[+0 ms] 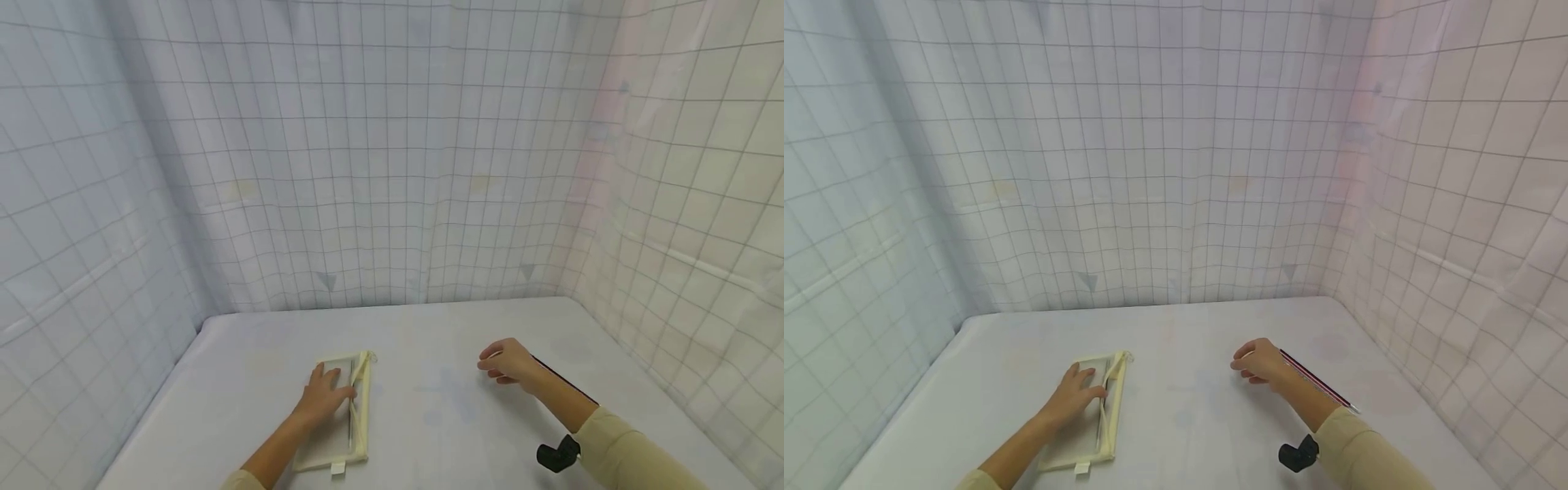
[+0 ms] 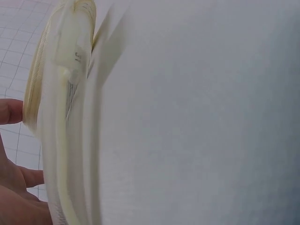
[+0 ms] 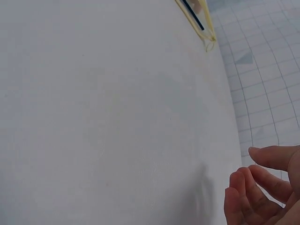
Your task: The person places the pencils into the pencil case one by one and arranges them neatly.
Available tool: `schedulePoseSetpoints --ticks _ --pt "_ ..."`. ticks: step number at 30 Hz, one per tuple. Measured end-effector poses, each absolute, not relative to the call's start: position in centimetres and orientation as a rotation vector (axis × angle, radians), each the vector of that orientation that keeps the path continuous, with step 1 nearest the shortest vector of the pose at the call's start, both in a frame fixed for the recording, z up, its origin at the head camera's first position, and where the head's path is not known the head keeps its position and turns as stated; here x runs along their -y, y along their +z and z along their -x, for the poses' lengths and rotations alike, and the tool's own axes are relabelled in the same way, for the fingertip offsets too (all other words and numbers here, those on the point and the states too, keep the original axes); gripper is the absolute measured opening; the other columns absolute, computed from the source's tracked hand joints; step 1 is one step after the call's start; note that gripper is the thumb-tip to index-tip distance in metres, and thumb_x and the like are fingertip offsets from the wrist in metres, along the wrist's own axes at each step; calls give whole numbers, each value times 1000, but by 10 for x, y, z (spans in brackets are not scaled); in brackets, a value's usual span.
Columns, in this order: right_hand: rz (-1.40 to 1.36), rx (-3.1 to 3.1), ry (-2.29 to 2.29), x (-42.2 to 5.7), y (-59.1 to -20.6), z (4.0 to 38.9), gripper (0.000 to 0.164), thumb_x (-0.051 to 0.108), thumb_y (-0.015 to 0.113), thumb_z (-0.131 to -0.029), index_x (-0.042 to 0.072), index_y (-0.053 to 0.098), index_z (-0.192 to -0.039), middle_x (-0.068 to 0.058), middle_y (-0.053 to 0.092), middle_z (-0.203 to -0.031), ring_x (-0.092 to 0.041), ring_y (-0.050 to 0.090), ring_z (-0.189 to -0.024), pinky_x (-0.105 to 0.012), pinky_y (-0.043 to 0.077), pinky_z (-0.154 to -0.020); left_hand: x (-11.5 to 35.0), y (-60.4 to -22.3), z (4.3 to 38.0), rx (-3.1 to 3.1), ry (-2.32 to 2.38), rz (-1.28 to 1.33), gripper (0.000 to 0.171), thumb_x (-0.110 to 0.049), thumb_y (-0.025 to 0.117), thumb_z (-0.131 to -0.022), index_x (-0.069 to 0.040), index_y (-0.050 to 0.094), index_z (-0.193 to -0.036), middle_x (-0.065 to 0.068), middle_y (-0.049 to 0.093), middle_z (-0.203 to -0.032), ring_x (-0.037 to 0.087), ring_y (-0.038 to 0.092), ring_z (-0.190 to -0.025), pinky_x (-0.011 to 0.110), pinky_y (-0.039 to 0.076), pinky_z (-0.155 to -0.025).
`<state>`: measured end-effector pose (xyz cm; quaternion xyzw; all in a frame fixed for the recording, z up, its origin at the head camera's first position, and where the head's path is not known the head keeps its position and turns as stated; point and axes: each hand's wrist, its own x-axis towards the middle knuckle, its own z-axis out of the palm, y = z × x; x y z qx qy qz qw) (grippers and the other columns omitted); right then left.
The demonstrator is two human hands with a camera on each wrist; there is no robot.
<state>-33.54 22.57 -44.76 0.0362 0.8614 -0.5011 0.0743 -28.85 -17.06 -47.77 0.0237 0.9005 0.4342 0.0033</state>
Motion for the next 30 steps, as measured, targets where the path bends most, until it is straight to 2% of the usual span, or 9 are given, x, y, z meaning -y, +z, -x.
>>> schedulePoseSetpoints --ticks 7,14,25,30 --pt "-109 -2604 -1507 -250 -439 330 27 11 77 -92 -4 70 -113 -11 68 -97 -24 67 -80 -32 57 -65 172 -473 291 -2793 1335 -83 80 -34 68 -86 11 44 -148 39 11 -162 70 14 -140 81 20 -106" --pt "-62 -2617 -1491 -267 -438 321 34 11 76 -93 -8 66 -119 -12 68 -101 -24 65 -80 -34 57 -67 173 -477 289 -2783 1343 -40 79 -33 70 -86 9 46 -148 37 14 -163 62 17 -145 75 24 -109" --pt "-45 -2700 -1406 -293 -448 311 28 11 78 -91 -5 68 -111 -8 70 -87 -20 65 -73 -31 56 -61 170 -478 288 -2777 1369 -29 79 -32 70 -84 9 47 -147 37 14 -163 65 16 -144 77 24 -108" --pt "-17 -2784 -1301 -303 -455 307 24 11 78 -90 -3 70 -107 -6 68 -83 -20 64 -72 -33 56 -61 172 -478 287 -2790 1359 -21 80 -33 70 -83 8 47 -148 37 14 -163 67 15 -142 78 24 -107"
